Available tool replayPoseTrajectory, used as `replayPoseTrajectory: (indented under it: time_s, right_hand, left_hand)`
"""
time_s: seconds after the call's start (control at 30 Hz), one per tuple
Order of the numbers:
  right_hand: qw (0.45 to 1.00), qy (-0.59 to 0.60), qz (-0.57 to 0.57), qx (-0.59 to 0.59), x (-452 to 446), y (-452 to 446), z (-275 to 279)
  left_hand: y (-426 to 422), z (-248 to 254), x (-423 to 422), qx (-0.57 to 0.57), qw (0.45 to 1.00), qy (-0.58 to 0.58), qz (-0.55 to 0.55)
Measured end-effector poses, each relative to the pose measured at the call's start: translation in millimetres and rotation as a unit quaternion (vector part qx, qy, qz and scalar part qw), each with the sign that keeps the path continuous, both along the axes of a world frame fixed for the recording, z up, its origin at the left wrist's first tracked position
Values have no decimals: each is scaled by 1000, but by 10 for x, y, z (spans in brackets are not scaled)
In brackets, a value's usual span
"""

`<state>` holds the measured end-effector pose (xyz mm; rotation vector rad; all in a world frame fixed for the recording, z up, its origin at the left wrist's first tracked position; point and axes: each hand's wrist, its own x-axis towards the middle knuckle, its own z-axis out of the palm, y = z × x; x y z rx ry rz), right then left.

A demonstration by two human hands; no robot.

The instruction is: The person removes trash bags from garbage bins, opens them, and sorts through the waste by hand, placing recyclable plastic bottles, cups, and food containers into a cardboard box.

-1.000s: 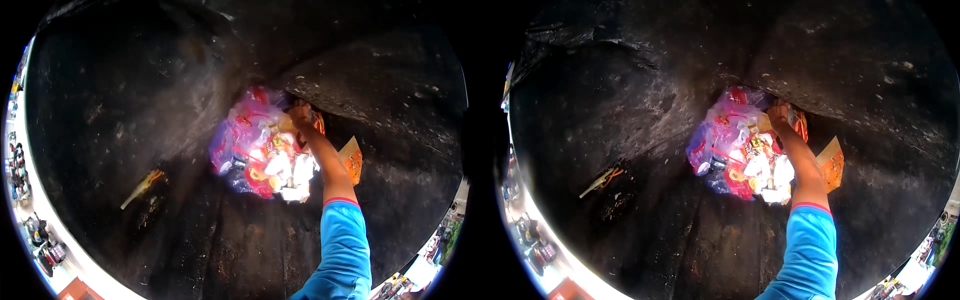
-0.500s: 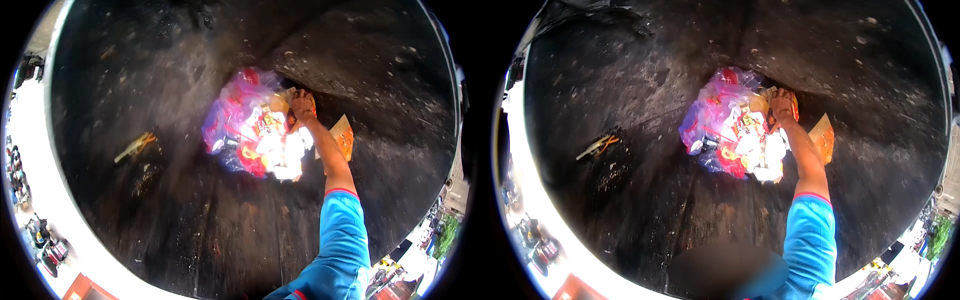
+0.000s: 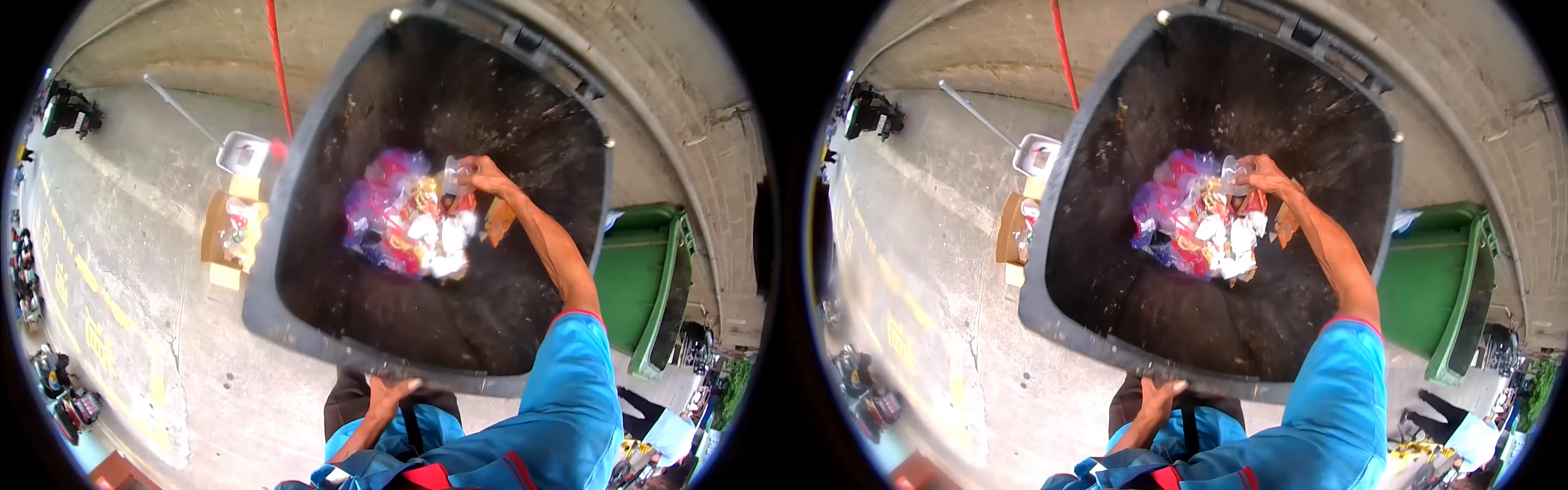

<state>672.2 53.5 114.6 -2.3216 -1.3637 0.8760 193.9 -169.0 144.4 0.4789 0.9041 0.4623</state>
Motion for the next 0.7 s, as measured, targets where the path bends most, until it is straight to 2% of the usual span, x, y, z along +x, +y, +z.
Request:
replayPoseTrajectory:
  time_s: [0.07, 0.13, 0.17, 0.27, 0.3, 0.4, 0.43, 0.53, 0.67, 0.7]
  right_hand:
    - [979, 201, -28, 34, -223, -57, 618]
    - [953, 303, -17, 8, -382, -125, 1256]
    - [943, 332, 0, 30, -519, -236, 1522]
    - [908, 407, 50, 87, -508, -178, 2151]
    - [882, 451, 82, 112, -536, -262, 2227]
    - [862, 474, 81, 159, -630, -327, 2409]
    - [859, 475, 83, 172, -658, -330, 2448]
    - [843, 507, 68, 166, -757, -367, 2519]
    - [833, 505, 6, 226, -965, -491, 2569]
    - [842, 490, 8, 225, -1081, -512, 2596]
  left_hand:
    - [143, 194, 206, 28, 999, 23, -7]
    - [266, 525, 435, 46, 993, 102, 29]
    - [199, 318, 315, 60, 997, 46, -9]
    - [197, 460, 321, 71, 996, 6, 51]
    - [203, 431, 271, 57, 997, 56, 9]
    - [307, 550, 462, 68, 995, -7, 75]
    - [332, 589, 448, 58, 997, 26, 46]
    - [435, 513, 413, 36, 999, 13, -24]
    - [489, 703, 340, 8, 999, 33, -42]
    - [488, 625, 228, -8, 998, -5, -66]
